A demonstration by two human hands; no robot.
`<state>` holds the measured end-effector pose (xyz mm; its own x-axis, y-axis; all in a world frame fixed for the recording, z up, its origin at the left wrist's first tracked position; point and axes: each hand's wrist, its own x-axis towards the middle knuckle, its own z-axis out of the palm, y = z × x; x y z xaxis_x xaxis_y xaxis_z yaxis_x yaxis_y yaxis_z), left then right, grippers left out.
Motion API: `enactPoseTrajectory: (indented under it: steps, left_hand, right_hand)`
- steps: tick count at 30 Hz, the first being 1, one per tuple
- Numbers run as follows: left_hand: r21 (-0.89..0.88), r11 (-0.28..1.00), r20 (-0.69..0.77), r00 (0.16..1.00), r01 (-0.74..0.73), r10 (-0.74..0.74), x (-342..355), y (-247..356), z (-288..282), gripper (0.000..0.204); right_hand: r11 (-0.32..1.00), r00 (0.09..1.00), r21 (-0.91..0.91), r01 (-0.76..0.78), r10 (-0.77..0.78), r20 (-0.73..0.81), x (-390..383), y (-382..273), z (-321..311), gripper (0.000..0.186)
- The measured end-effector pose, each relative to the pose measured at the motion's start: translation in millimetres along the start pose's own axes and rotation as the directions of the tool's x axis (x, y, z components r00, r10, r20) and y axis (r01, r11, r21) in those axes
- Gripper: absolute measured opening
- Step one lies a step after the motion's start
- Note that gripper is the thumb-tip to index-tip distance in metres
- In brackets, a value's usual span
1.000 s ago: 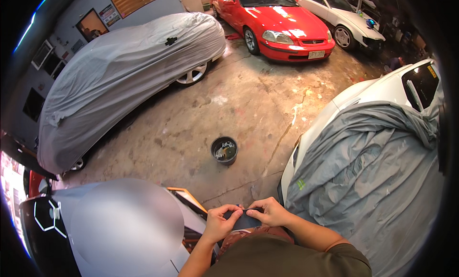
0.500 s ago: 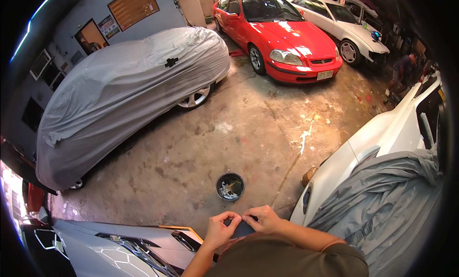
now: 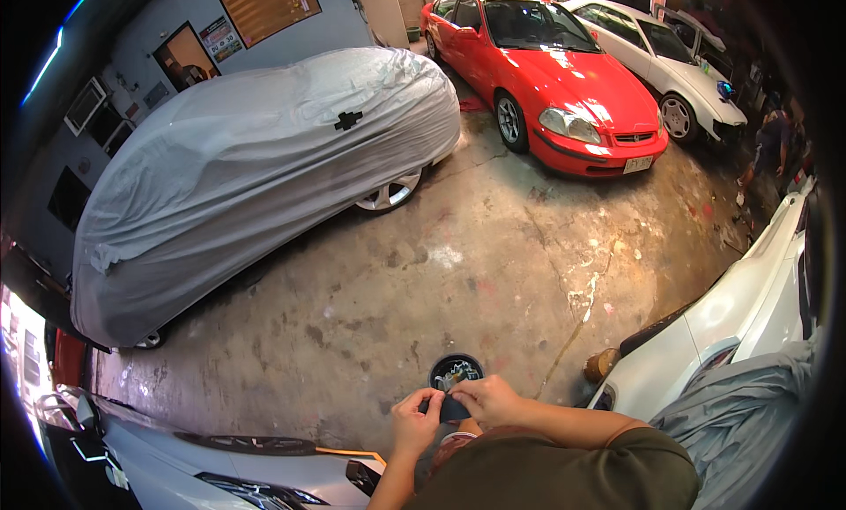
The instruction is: The person retrieves a sanding pad from a storage shelf and walks to a red car. They then kneel and use the sanding pad to manually sand the rear door panel of the car, focusing on the area around the door handle.
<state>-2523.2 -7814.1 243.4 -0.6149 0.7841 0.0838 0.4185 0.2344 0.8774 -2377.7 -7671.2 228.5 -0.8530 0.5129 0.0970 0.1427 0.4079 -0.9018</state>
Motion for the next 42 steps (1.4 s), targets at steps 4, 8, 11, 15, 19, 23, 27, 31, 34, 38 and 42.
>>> enactPoseTrajectory:
  steps: [4,8,11,15,19,23,27,31,34,38,42]
  left_hand:
    - [-0.642,0.698,0.136,0.943,0.318,-0.305,32.9,-58.4,-16.2,0.017]
    - [-0.375,0.866,0.117,0.944,0.33,-0.308,55.4,-96.7,-27.4,0.015]
    - [-0.291,0.905,0.04,0.949,0.31,-0.312,71.6,-108.8,-29.7,0.017]
    - [-0.447,0.796,0.119,0.909,0.409,-0.4,75.2,-106.8,-43.7,0.02]
    - [-0.669,0.634,0.222,0.918,0.388,-0.328,102.2,-60.0,-11.9,0.02]
    - [-0.145,0.889,0.017,0.899,0.435,-0.437,122.3,-72.8,-29.3,0.035]
    - [0.007,0.965,-0.007,0.965,0.263,-0.263,176.0,-40.7,21.6,0.021]
    - [-0.266,0.868,0.11,0.908,0.419,-0.404,222.0,-2.5,61.0,0.023]
    - [-0.273,0.789,0.281,0.83,0.55,-0.482,232.7,-0.9,75.9,0.027]
    - [-0.219,0.782,0.356,0.794,0.583,-0.492,222.8,-24.5,89.0,0.016]
    - [0.011,0.897,0.295,0.856,0.442,-0.426,210.1,-41.1,102.5,0.012]
  right_hand:
    - [0.999,1.0,-0.038,-0.004,0.003,-0.024,51.7,14.3,-2.5,0.013]
    - [0.995,0.987,-0.017,-0.099,0.1,0.125,85.7,14.7,7.2,0.016]
    - [0.993,0.984,0.044,-0.107,0.099,0.147,100.9,25.5,20.7,0.02]
    - [0.986,0.981,0.14,-0.088,0.061,0.186,124.3,64.7,31.3,0.022]
    - [0.975,0.946,0.219,-0.045,-0.029,0.322,149.2,79.4,17.1,0.02]
    - [0.961,0.975,0.276,-0.017,-0.045,0.216,176.8,79.8,-17.6,0.02]
    - [0.973,0.961,0.183,0.143,-0.18,0.208,179.3,102.1,-66.2,0.018]
    - [0.981,0.992,0.181,-0.076,0.056,0.111,194.9,163.4,-104.6,0.019]
    - [0.967,0.987,0.253,-0.041,-0.001,0.161,194.6,184.1,-129.9,0.019]
    - [0.949,0.954,0.303,-0.091,-0.004,0.301,194.5,185.8,-137.3,0.021]
    - [0.917,0.95,0.395,-0.053,-0.076,0.303,192.1,195.2,-116.1,0.023]
